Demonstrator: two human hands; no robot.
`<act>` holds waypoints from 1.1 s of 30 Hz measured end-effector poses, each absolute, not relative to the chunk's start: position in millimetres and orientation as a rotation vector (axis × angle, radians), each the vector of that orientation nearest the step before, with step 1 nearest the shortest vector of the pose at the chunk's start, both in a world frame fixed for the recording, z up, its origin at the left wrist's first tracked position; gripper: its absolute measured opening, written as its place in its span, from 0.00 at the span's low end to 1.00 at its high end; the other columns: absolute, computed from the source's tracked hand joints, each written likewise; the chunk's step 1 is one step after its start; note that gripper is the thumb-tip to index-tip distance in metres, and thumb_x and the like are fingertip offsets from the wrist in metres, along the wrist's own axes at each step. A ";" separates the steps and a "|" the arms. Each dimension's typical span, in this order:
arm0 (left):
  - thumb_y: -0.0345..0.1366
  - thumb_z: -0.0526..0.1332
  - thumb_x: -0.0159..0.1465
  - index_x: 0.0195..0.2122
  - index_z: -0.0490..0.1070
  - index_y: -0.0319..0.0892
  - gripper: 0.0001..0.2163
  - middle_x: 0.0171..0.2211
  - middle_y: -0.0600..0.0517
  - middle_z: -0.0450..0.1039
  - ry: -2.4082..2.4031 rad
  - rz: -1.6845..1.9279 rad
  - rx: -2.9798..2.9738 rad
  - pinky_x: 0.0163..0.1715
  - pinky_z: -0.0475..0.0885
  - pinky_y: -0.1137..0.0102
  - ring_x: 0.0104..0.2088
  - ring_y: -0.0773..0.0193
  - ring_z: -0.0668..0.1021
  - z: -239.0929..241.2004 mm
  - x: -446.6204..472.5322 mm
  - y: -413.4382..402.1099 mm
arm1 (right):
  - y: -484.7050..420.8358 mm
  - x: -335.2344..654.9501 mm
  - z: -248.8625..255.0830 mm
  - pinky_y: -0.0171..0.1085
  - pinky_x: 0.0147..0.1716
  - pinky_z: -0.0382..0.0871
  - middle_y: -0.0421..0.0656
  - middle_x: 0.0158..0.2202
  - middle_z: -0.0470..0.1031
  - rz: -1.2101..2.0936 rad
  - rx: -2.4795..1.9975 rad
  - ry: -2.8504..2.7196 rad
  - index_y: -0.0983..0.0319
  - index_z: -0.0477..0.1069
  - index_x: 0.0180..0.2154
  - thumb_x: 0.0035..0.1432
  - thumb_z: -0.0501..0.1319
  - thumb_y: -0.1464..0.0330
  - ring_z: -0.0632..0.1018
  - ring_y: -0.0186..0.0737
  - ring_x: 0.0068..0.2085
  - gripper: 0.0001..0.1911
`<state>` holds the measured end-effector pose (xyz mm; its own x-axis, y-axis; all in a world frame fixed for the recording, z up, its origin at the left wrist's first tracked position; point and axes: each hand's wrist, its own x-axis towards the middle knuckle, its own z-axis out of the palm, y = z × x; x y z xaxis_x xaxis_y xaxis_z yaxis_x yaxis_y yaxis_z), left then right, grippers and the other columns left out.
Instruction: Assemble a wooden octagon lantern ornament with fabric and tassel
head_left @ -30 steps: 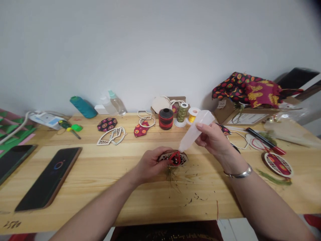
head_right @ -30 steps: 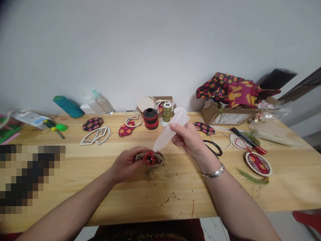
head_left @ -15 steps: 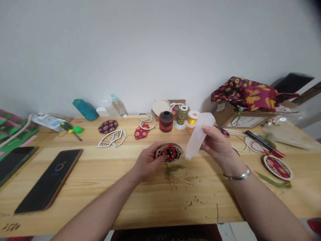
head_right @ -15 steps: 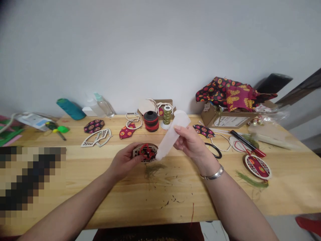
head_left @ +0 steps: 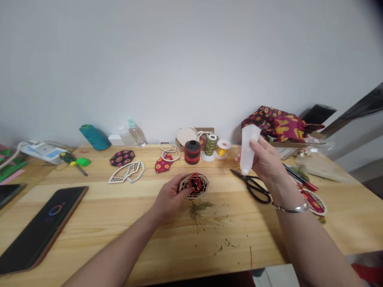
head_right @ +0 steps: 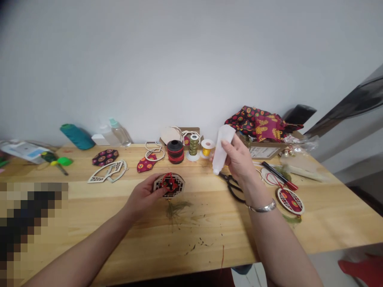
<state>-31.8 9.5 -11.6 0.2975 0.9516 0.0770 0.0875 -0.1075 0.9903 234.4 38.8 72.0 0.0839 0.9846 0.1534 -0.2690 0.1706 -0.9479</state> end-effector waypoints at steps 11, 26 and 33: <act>0.35 0.61 0.58 0.49 0.69 0.41 0.17 0.45 0.47 0.77 0.976 1.002 1.495 0.47 0.72 0.61 0.44 0.60 0.78 -5.7 -30.8 8.6 | 63.0 241.4 64.4 0.25 0.09 0.62 0.39 0.26 0.76 1.444 -1.065 -0.773 0.60 0.68 0.44 0.55 0.57 0.72 0.72 0.30 0.16 0.14; 0.35 0.61 0.58 0.49 0.69 0.40 0.16 0.45 0.47 0.77 0.943 0.980 1.453 0.47 0.71 0.62 0.44 0.60 0.78 -6.3 -30.2 7.4 | 103.7 255.5 32.7 0.27 0.11 0.66 0.50 0.27 0.77 1.339 -1.183 -0.342 0.59 0.56 0.35 0.67 0.40 0.64 0.80 0.40 0.25 0.12; 0.35 0.61 0.58 0.49 0.69 0.41 0.17 0.45 0.47 0.77 0.951 0.988 1.465 0.47 0.72 0.63 0.44 0.60 0.78 -8.0 -31.0 8.0 | 119.8 250.8 28.5 0.27 0.13 0.67 0.48 0.28 0.76 1.333 -1.144 -0.268 0.59 0.55 0.34 0.68 0.37 0.64 0.78 0.36 0.23 0.14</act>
